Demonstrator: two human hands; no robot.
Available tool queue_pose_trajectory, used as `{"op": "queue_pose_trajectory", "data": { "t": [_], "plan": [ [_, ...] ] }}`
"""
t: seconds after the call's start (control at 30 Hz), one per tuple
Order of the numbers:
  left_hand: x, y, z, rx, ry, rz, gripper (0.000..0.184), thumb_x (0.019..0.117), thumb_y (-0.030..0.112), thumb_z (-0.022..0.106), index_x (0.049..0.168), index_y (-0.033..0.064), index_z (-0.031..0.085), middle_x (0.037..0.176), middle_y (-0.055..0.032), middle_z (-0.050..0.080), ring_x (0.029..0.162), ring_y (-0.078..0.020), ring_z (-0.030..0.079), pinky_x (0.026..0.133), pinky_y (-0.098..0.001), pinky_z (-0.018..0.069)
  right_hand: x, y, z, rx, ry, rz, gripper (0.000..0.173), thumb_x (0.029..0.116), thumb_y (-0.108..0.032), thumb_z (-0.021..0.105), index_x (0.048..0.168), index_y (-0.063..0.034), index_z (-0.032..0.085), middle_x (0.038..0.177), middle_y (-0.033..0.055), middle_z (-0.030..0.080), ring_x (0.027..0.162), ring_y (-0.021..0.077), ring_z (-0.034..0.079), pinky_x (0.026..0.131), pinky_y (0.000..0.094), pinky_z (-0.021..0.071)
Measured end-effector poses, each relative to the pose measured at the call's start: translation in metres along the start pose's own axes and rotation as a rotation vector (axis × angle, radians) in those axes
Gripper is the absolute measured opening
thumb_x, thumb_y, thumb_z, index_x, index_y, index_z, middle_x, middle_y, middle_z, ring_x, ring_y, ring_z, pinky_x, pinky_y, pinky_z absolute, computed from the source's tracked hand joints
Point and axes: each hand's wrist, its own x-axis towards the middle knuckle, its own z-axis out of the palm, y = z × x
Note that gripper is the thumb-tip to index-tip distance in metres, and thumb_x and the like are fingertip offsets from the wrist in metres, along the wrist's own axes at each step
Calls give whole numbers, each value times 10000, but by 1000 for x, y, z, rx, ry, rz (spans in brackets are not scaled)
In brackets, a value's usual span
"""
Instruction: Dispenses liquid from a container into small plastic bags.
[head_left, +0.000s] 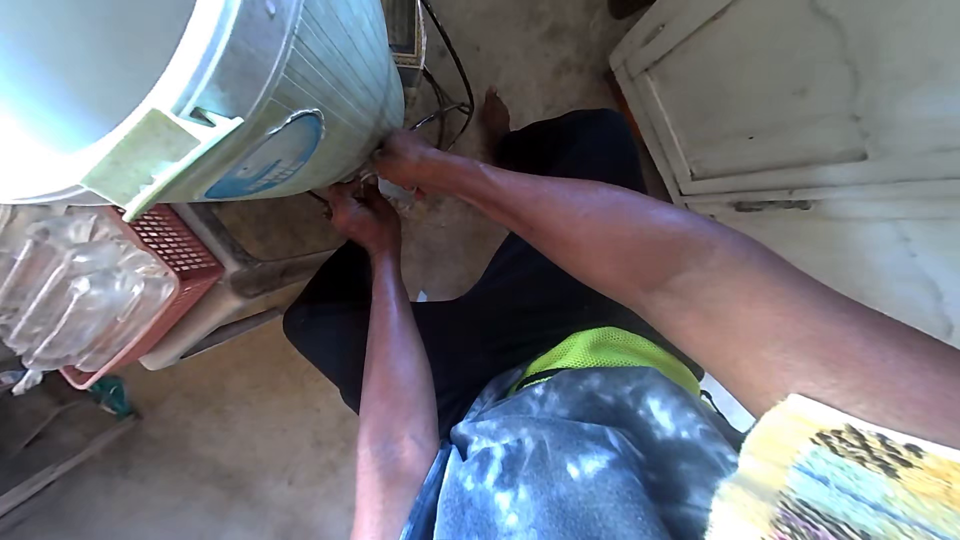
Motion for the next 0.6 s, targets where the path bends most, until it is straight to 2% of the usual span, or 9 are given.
{"op": "queue_pose_trajectory", "data": {
  "t": [0.07,0.2,0.33,0.4,0.43,0.5,0.6],
  "plan": [
    [1,1,-1,4,-25,-9,199,943,130,685,989,-64,695,979,-198,704,952,-281,677,945,-445,494,-1,1,-1,-11,5,-22,325,1100,-277,443,1029,-33,645,837,80,555,641,176,537,574,364,475],
    [1,0,0,2,-11,-5,204,943,138,696,987,-61,698,982,-197,701,952,-272,677,912,-407,516,1,3,1,-3,7,-36,319,1098,-281,448,1043,-44,654,829,67,557,622,160,522,553,352,457],
    [1,0,-1,21,-30,-22,207,941,151,699,990,-50,698,962,-174,702,956,-266,668,1005,-451,452,3,3,1,-4,11,-37,329,1101,-291,441,1060,-38,647,856,85,570,640,177,538,572,363,468],
    [1,0,-1,28,-35,-26,224,939,160,702,1004,-55,705,974,-179,708,960,-271,673,1013,-463,448,1,3,2,5,16,-41,326,1101,-284,439,1046,-34,642,842,83,561,631,174,528,563,358,461],
    [2,1,-3,31,-46,-33,229,941,165,700,1009,-54,701,986,-181,709,969,-274,674,1029,-476,437,0,2,2,8,18,-40,326,1101,-282,439,1047,-31,641,858,89,566,649,181,534,578,368,463],
    [2,3,-4,28,-67,-54,229,948,169,691,1023,-48,700,1003,-177,710,991,-269,672,1066,-488,408,0,2,1,11,16,-50,334,1099,-284,456,1100,-16,654,974,139,620,759,230,597,655,424,502],
    [2,4,-4,16,-72,-73,233,946,159,690,1044,-53,697,1004,-178,714,993,-271,680,1071,-502,415,3,6,4,35,39,-89,317,1087,-270,478,1137,-10,652,1044,171,643,845,274,640,705,468,529]
  ]
}}
